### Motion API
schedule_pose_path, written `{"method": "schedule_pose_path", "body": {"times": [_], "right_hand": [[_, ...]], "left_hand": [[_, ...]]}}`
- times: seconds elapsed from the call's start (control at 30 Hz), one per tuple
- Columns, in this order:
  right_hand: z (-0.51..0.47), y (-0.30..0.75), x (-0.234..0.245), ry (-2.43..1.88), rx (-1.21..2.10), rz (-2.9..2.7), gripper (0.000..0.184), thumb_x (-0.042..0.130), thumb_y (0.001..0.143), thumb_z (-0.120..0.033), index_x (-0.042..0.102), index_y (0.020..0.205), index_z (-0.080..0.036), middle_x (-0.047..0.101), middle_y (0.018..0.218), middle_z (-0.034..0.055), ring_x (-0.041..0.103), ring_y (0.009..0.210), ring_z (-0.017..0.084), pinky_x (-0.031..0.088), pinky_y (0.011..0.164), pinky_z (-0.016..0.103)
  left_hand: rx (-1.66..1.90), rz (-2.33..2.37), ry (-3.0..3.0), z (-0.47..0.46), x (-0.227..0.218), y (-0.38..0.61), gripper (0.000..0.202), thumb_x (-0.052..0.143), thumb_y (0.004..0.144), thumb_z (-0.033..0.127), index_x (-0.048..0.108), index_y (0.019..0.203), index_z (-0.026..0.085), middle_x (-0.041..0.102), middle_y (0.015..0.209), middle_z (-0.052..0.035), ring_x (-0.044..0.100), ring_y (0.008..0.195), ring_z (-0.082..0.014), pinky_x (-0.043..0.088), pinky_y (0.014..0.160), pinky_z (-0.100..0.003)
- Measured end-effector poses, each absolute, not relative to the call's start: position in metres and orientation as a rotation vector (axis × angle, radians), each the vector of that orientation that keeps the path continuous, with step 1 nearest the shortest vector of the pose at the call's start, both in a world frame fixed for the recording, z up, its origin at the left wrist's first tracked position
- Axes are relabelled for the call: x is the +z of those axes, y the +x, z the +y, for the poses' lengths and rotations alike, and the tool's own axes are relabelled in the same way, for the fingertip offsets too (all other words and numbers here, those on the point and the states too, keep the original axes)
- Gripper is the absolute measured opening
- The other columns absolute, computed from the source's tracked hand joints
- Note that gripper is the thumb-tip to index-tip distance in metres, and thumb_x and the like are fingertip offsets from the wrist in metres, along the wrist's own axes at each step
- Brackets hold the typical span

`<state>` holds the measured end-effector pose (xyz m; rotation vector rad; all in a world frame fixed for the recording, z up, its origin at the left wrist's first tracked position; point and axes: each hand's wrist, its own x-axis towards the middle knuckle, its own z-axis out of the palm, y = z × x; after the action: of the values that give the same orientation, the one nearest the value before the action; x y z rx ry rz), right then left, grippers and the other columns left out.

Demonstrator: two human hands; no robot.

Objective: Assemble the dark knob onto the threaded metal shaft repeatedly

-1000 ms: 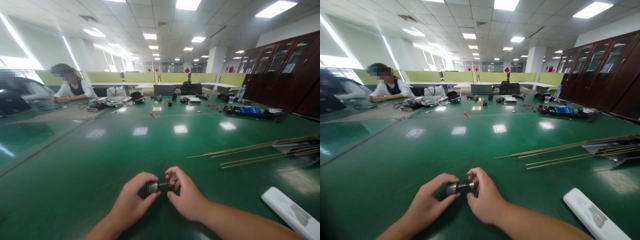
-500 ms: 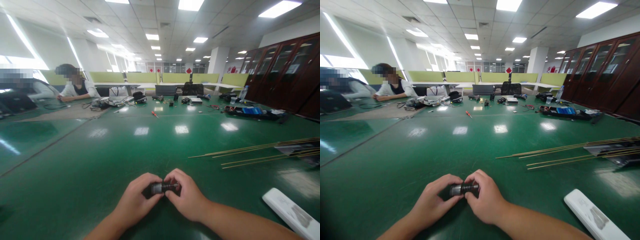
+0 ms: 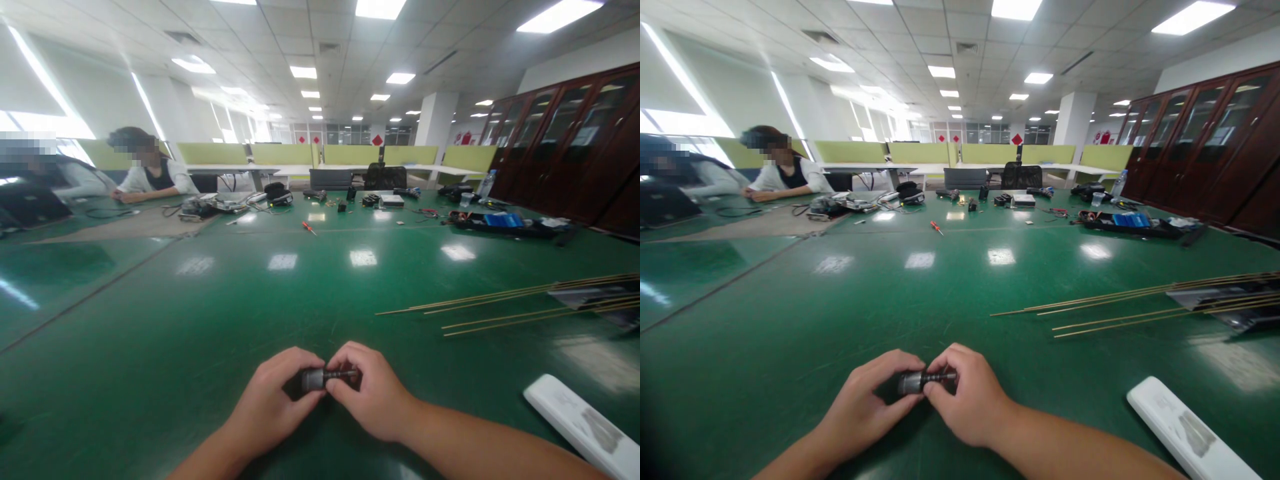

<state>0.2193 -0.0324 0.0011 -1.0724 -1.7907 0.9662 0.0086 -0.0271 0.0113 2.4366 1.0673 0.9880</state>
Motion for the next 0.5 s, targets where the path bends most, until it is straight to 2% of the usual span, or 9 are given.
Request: {"method": "schedule_pose_path", "body": {"times": [0.23, 0.5], "right_hand": [[-0.0314, 0.2195, 0.0028, -1.077, 0.967, -1.815, 0.008, 0.073, 0.077, -0.015, 0.07, 0.084, -0.018, 0.065, 0.081, -0.0004, 0.061, 0.077, 0.016, 0.043, 0.069, 0.026], [-0.0305, 0.2191, -0.0012, -1.073, 0.961, -1.803, 0.006, 0.073, 0.077, -0.016, 0.07, 0.081, -0.019, 0.066, 0.079, -0.0008, 0.062, 0.076, 0.016, 0.043, 0.069, 0.026]], "left_hand": [[0.982, 1.07, 2.451, -0.0287, 0.012, 0.0087, 0.018, 0.07, 0.085, 0.019, 0.067, 0.102, 0.024, 0.073, 0.092, -0.0006, 0.07, 0.083, -0.0156, 0.055, 0.076, -0.025], [0.995, 1.066, 2.468, -0.029, 0.0121, 0.0095, 0.017, 0.069, 0.086, 0.02, 0.068, 0.102, 0.023, 0.074, 0.093, -0.0038, 0.07, 0.084, -0.0174, 0.056, 0.076, -0.027]]}}
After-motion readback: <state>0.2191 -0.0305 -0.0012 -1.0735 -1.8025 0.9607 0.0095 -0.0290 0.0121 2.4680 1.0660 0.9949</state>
